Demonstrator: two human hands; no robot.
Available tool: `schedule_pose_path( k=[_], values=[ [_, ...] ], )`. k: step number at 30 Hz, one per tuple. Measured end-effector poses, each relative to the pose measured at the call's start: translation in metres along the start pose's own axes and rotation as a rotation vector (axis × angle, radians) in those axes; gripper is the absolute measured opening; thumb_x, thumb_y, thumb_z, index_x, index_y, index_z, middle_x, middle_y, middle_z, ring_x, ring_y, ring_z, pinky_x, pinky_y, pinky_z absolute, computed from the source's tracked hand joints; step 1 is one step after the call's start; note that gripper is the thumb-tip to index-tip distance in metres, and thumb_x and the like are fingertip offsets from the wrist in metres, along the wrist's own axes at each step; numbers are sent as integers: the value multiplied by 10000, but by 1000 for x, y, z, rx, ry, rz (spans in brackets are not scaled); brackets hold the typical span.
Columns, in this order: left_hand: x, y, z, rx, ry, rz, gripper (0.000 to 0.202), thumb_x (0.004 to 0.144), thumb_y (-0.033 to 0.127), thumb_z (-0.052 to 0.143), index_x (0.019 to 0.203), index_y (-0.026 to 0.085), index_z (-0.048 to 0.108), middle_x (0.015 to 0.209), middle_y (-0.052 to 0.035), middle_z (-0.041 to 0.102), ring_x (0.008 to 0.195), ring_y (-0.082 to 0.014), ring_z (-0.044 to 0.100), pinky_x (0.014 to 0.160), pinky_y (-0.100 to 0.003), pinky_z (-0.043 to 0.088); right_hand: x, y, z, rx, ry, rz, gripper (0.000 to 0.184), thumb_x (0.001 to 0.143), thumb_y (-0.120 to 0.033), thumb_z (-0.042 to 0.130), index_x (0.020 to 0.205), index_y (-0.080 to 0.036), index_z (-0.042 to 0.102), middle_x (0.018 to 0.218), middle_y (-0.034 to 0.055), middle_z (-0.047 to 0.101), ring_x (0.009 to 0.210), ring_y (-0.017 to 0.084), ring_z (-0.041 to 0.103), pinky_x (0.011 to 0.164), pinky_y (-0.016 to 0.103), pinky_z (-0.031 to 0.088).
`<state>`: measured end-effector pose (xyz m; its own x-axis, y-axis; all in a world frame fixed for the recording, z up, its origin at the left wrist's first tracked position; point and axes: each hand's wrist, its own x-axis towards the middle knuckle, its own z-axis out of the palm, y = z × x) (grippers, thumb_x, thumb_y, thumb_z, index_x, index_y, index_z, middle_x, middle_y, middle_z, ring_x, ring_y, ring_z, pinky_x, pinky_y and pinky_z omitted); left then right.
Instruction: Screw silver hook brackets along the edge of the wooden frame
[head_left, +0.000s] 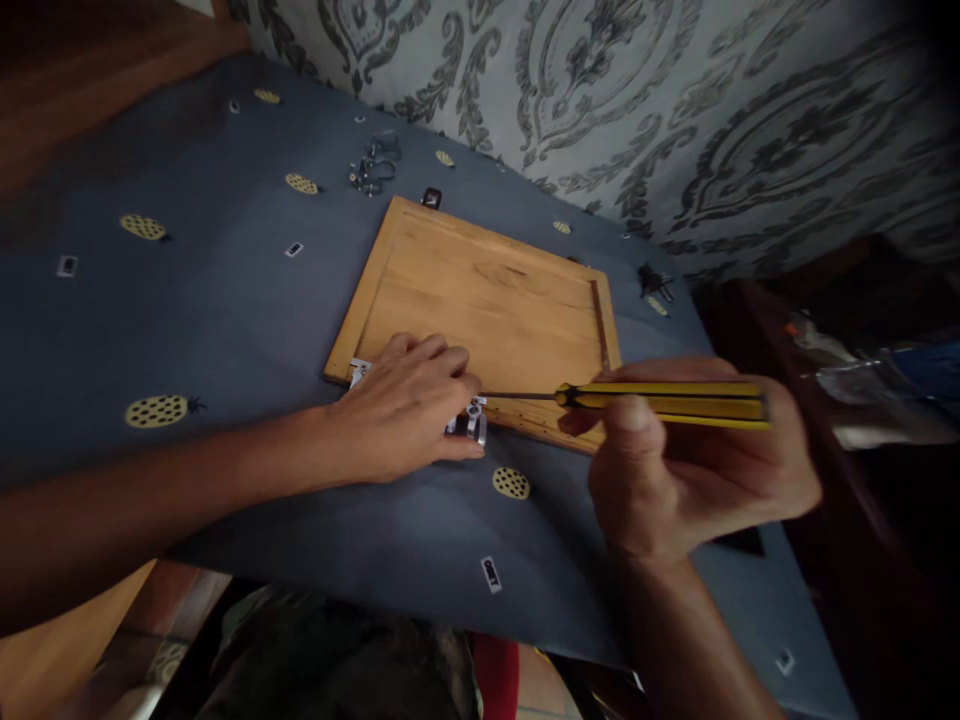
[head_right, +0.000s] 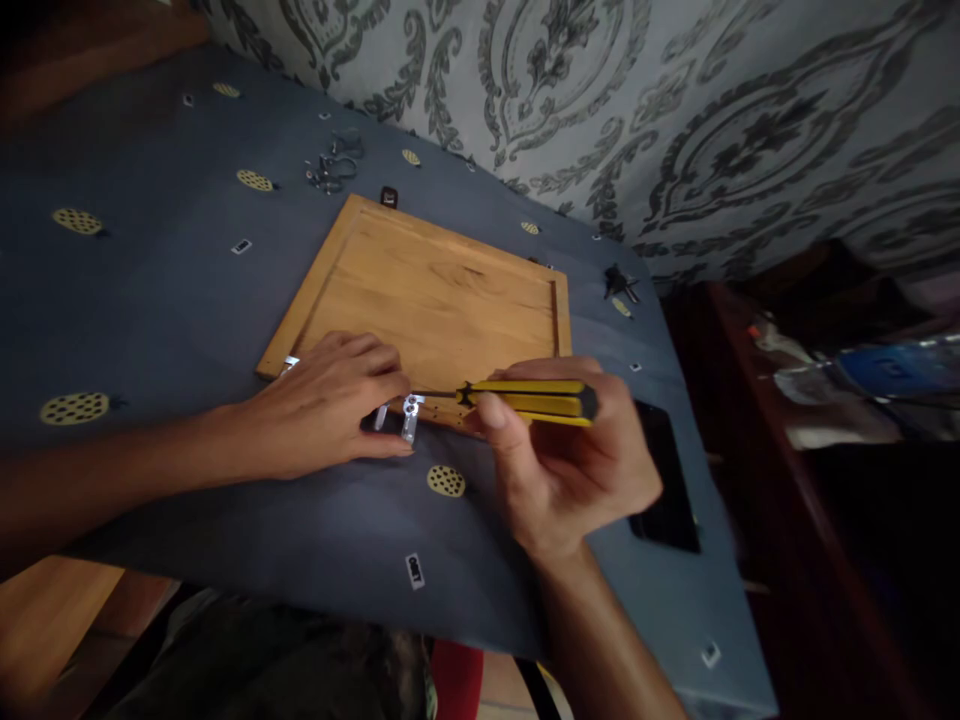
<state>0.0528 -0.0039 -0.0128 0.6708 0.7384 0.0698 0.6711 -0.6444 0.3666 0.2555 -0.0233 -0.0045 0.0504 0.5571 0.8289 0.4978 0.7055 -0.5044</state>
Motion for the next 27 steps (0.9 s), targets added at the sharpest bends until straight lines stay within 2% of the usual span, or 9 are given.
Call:
schedule_pose_path(
  k=[3,9,22,27],
  values=[
    [0,-1,1,-9,12,6,351,899,485,777,1073,183,739,1077,-79,660,1070,-283,574,925,-415,384,2,-1,0,-34,61,-39,158,885,-389,779,850,-253,706,713,15,690,619,198,653,541,367,532],
    [0,-1,2,-6,23,12,357,897,492,775,1062,177,741,1054,-78,657,1061,-285,571,921,-412,382,-1,0,-1,-13,-38,59,146,872,-347,796,818,-251,701,738,2,691,556,166,643,489,340,527],
    [0,0,1,-6,5,5,370,892,491,782,1077,173,747,1053,-80,652,1063,-290,567,915,-420,381,-4,1,1,13,-99,100,131,860,-331,820,860,-247,720,782,9,717,626,172,690,516,324,533],
    [0,-1,2,-7,17,9,372,893,490,782,1087,175,743,1059,-78,655,1061,-286,568,919,-417,378,0,-2,-2,81,-155,182,123,843,-302,842,913,-242,760,854,18,760,596,142,676,508,299,558]
  ],
)
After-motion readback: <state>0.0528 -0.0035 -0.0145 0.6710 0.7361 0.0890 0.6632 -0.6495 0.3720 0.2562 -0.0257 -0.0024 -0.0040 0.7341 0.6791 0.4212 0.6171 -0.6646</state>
